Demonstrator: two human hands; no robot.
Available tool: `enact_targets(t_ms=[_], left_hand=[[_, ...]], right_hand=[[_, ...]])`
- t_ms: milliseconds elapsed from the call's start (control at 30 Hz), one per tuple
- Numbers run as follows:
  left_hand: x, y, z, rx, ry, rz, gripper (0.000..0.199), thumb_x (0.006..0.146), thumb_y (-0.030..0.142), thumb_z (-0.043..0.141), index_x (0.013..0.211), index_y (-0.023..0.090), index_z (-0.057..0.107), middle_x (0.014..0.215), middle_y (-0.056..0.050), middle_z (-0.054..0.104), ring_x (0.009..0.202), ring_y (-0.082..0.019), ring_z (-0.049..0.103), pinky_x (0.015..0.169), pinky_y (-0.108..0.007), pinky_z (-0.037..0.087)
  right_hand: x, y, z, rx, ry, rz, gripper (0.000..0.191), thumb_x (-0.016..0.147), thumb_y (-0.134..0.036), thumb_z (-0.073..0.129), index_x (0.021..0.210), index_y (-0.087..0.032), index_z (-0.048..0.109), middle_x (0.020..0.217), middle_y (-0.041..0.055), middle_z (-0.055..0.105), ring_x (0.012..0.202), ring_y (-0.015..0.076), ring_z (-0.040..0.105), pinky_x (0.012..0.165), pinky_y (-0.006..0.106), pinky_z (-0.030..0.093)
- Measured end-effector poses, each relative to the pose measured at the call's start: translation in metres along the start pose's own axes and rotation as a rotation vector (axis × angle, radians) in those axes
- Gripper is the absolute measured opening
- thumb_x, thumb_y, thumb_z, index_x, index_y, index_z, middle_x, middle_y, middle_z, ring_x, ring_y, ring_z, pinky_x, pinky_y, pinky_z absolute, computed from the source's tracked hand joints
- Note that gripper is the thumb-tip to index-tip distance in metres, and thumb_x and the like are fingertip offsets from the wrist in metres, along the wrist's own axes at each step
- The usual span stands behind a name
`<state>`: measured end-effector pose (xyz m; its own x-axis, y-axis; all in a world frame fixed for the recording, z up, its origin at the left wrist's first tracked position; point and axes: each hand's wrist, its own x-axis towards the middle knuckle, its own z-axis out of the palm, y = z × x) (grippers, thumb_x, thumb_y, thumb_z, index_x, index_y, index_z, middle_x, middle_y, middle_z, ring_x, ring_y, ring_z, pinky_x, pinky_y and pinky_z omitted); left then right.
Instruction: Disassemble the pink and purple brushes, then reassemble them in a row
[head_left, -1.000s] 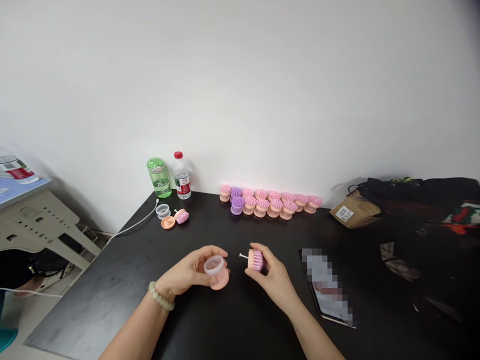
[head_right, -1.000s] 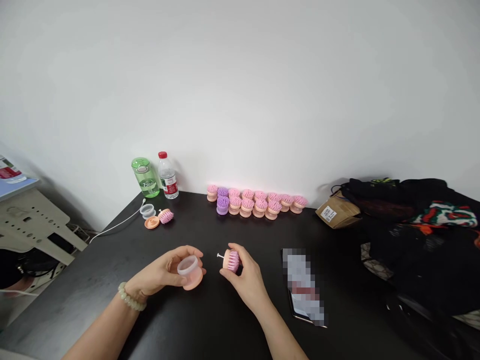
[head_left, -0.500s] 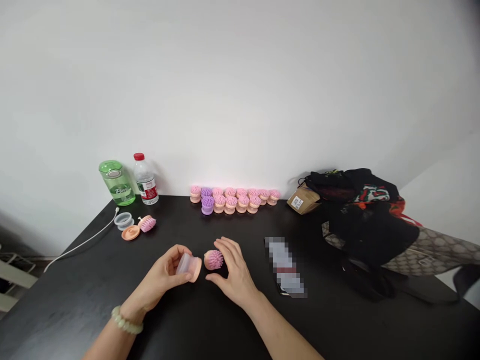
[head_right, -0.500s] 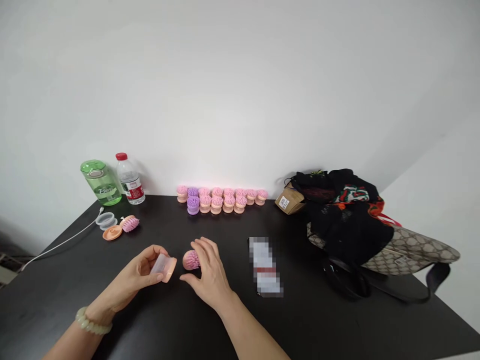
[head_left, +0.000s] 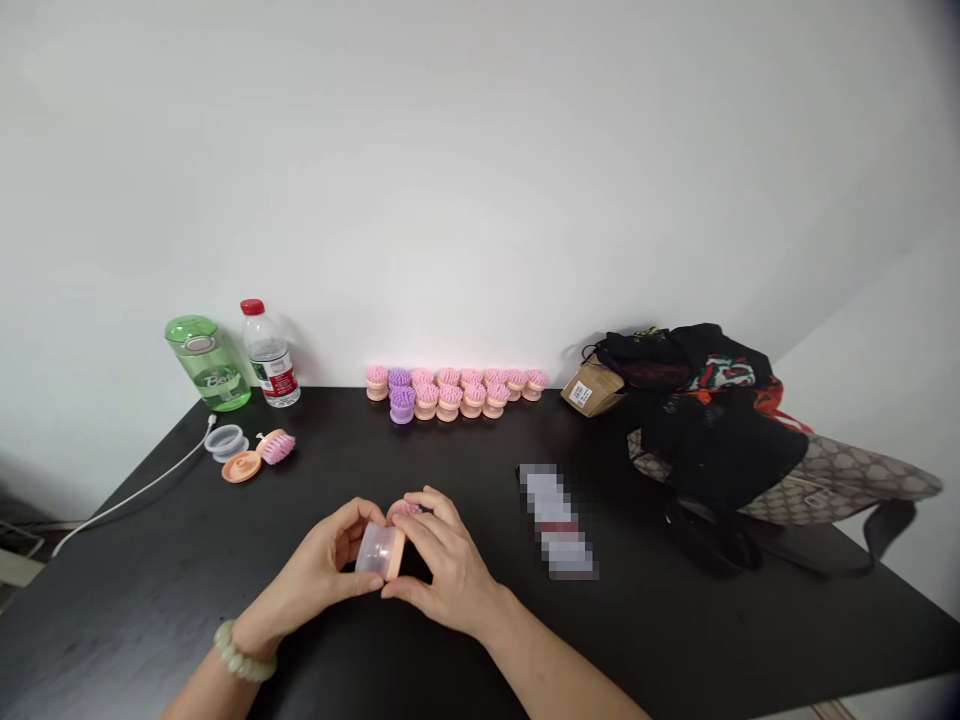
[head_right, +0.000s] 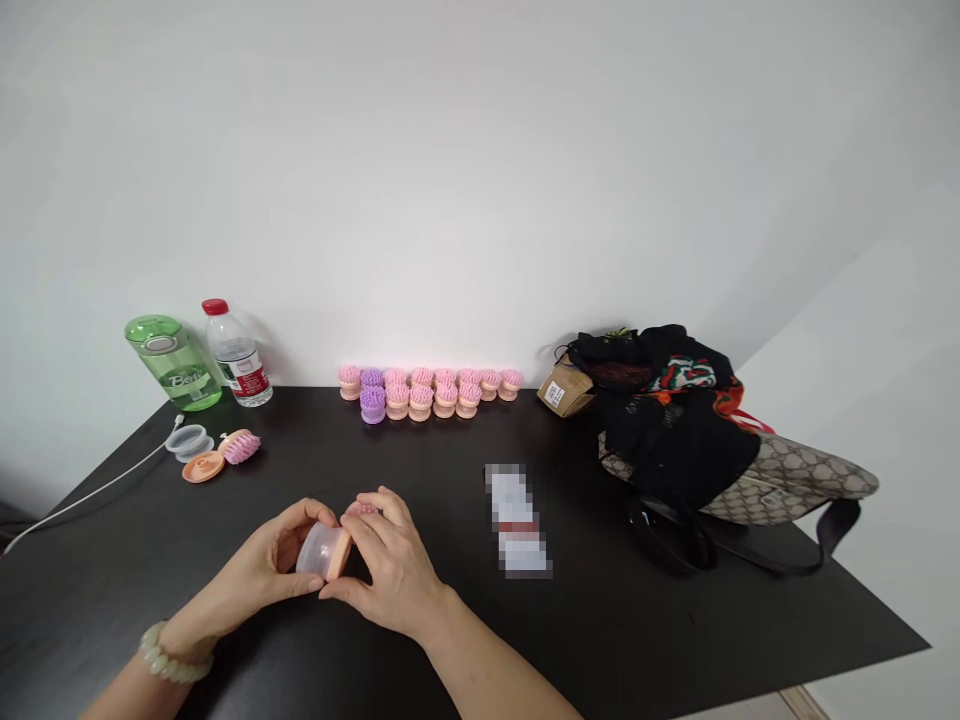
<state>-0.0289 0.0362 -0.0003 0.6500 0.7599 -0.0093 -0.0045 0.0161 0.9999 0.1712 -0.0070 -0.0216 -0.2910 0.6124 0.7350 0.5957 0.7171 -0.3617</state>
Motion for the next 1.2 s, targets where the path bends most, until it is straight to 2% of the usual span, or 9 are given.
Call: enact_targets(t_ms=[433, 633, 733, 833, 900, 1033, 1200], left_hand=[[0.000, 0.001, 0.000, 0.063, 0.028, -0.036, 0.043, 0.066, 0.033, 0.085, 0.095, 0.017, 0.057, 0.083, 0.002, 0.057, 0.069, -0.011, 0.050, 0.062, -0.022, 0.040], [0.001, 0.000, 0.004, -0.002, 0.083, -0.074, 0.042, 0.067, 0.039, 0.085, 0.089, 0.016, 0.058, 0.079, 0.003, 0.057, 0.068, -0.010, 0.048, 0.062, -0.021, 0.040], [0.001, 0.001, 0.006, -0.041, 0.088, -0.100, 0.040, 0.071, 0.044, 0.082, 0.086, 0.016, 0.058, 0.074, 0.003, 0.058, 0.067, -0.011, 0.051, 0.062, -0.022, 0.044], [0.001, -0.001, 0.008, -0.088, 0.056, -0.124, 0.041, 0.076, 0.053, 0.075, 0.084, 0.016, 0.058, 0.072, -0.001, 0.062, 0.066, -0.014, 0.056, 0.059, -0.025, 0.049], [0.000, -0.002, 0.008, -0.102, 0.046, -0.152, 0.043, 0.079, 0.056, 0.070, 0.083, 0.016, 0.058, 0.069, -0.002, 0.064, 0.061, -0.014, 0.058, 0.052, -0.023, 0.048], [-0.001, -0.005, 0.013, -0.153, 0.052, -0.223, 0.048, 0.083, 0.063, 0.062, 0.077, 0.016, 0.057, 0.061, -0.003, 0.064, 0.043, -0.009, 0.052, 0.035, -0.016, 0.035], [0.001, -0.011, 0.017, -0.274, 0.076, -0.293, 0.049, 0.084, 0.062, 0.058, 0.065, 0.017, 0.052, 0.041, 0.006, 0.044, 0.031, -0.003, 0.031, 0.031, -0.014, 0.010]], right_hand=[[0.005, -0.010, -0.002, 0.023, 0.073, -0.034, 0.056, 0.091, -0.059, 0.056, 0.117, -0.010, 0.062, 0.097, 0.0144, 0.073, 0.102, 0.0293, 0.063, 0.096, 0.053, 0.053], [0.007, -0.013, -0.007, -0.040, 0.042, -0.079, 0.038, 0.094, -0.042, 0.061, 0.118, -0.013, 0.062, 0.101, 0.0132, 0.072, 0.105, 0.0288, 0.064, 0.098, 0.054, 0.053], [0.008, -0.015, -0.009, -0.088, 0.041, -0.111, 0.027, 0.095, -0.028, 0.059, 0.119, -0.014, 0.062, 0.103, 0.0115, 0.072, 0.107, 0.0272, 0.063, 0.099, 0.052, 0.053], [0.009, -0.017, -0.010, -0.138, 0.049, -0.157, 0.030, 0.094, -0.015, 0.055, 0.124, -0.016, 0.060, 0.105, 0.0104, 0.072, 0.108, 0.0256, 0.063, 0.099, 0.049, 0.055], [0.009, -0.017, -0.010, -0.143, 0.050, -0.185, 0.034, 0.094, -0.012, 0.055, 0.127, -0.017, 0.059, 0.105, 0.0110, 0.072, 0.108, 0.0252, 0.063, 0.098, 0.049, 0.056], [0.005, -0.017, -0.009, -0.145, 0.051, -0.231, 0.039, 0.092, -0.008, 0.058, 0.130, -0.019, 0.058, 0.105, 0.0101, 0.074, 0.108, 0.0244, 0.064, 0.098, 0.049, 0.056], [0.005, -0.020, -0.012, -0.148, 0.016, -0.328, 0.035, 0.093, -0.007, 0.059, 0.125, -0.020, 0.060, 0.108, 0.0073, 0.076, 0.106, 0.0213, 0.067, 0.100, 0.046, 0.056]])
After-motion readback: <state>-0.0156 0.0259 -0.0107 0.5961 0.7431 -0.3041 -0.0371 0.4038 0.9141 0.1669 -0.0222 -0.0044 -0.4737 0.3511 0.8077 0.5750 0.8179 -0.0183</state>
